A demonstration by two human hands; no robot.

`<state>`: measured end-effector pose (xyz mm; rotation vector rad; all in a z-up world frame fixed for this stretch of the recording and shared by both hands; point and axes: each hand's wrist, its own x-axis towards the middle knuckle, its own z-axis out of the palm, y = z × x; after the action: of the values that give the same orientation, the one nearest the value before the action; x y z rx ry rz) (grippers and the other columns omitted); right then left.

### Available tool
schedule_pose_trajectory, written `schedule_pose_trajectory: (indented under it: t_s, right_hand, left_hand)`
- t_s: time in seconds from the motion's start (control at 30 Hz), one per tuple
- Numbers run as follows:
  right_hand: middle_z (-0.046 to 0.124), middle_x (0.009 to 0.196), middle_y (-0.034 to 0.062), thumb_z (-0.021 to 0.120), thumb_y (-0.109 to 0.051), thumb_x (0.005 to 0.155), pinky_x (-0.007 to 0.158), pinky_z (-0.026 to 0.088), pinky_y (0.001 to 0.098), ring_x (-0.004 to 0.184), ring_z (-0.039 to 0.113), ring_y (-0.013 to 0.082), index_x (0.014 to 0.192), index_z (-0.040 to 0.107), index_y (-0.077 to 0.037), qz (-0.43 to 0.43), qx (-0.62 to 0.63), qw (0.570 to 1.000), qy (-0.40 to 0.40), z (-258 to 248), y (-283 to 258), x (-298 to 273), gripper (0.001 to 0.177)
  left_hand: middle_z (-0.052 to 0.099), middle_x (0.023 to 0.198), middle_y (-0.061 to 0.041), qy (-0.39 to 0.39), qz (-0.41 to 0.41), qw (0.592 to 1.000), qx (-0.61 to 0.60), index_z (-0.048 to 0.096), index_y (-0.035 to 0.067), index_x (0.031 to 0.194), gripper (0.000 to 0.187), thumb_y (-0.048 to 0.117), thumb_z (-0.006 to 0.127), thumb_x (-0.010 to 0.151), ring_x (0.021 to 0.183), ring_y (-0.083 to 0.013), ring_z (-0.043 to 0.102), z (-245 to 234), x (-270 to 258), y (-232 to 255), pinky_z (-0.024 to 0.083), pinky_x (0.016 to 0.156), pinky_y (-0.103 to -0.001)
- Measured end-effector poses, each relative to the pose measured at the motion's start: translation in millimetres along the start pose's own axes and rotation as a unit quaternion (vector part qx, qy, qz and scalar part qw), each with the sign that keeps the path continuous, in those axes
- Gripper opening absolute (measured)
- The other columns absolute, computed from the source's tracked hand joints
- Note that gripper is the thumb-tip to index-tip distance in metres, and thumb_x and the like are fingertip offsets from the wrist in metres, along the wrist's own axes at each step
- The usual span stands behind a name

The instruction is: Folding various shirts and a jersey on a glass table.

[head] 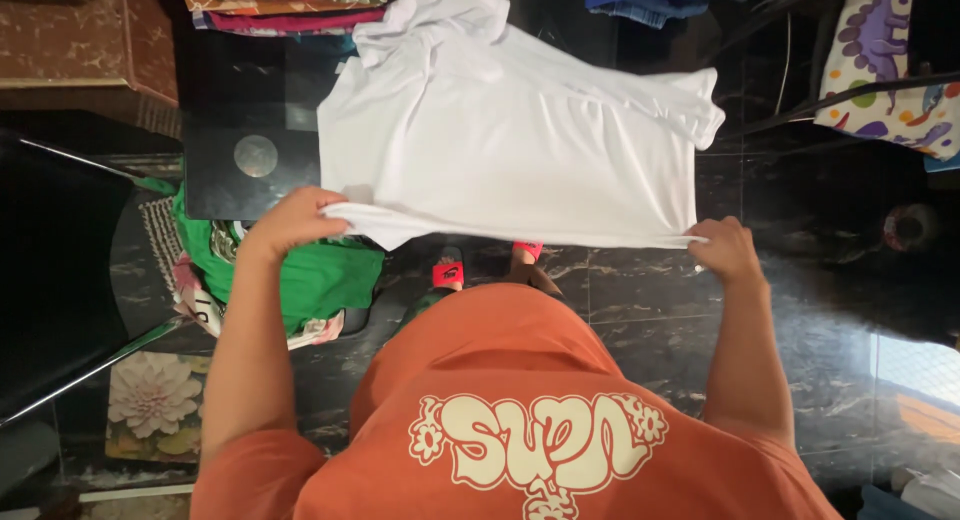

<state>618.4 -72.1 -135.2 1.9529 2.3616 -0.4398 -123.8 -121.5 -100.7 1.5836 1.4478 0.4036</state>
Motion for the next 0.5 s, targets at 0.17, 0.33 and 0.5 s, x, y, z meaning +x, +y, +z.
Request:
schedule_pose_trajectory:
  t_s: [0.17, 0.33, 0.5]
  right_hand:
    - [0.075, 0.095, 0.006, 0.072, -0.024, 0.093, 0.082, 0.051, 0.0317, 0.089, 0.066, 0.0162, 0.114, 0.078, -0.009, 0.161, 0.309, 0.937, 0.023, -7.7, 23.7, 37.1, 0.026]
    - [0.074, 0.098, 0.0037, 0.082, -0.018, 0.084, 0.083, 0.049, 0.0261, 0.09, 0.065, 0.0112, 0.114, 0.075, -0.006, 0.219, 0.36, 0.906, 0.027, 16.3, 23.8, 68.4, 0.033]
    - [0.073, 0.1, -0.0011, 0.08, -0.014, 0.088, 0.082, 0.045, 0.0232, 0.089, 0.062, 0.0064, 0.115, 0.074, -0.004, 0.226, 0.512, 0.827, 0.061, 48.7, 23.1, 55.1, 0.029]
  left_hand:
    - [0.07, 0.084, -0.009, 0.038, -0.095, 0.967, -0.232, 0.074, 0.002, 0.107, 0.034, 0.022, 0.075, 0.079, 0.073, -0.0194, 0.062, -1.6, 69.8, -35.5, 0.047, 0.065, -0.034]
    - [0.064, 0.088, 0.0, 0.158, -0.215, 0.878, -0.396, 0.065, 0.001, 0.11, 0.038, 0.029, 0.08, 0.088, 0.077, -0.0115, 0.058, 21.1, 92.8, -50.5, 0.045, 0.063, -0.029]
    - [0.065, 0.09, 0.003, 0.144, -0.093, 0.932, -0.319, 0.067, 0.003, 0.111, 0.031, 0.022, 0.078, 0.089, 0.078, -0.0074, 0.058, 48.4, 75.9, -49.7, 0.045, 0.066, -0.025]
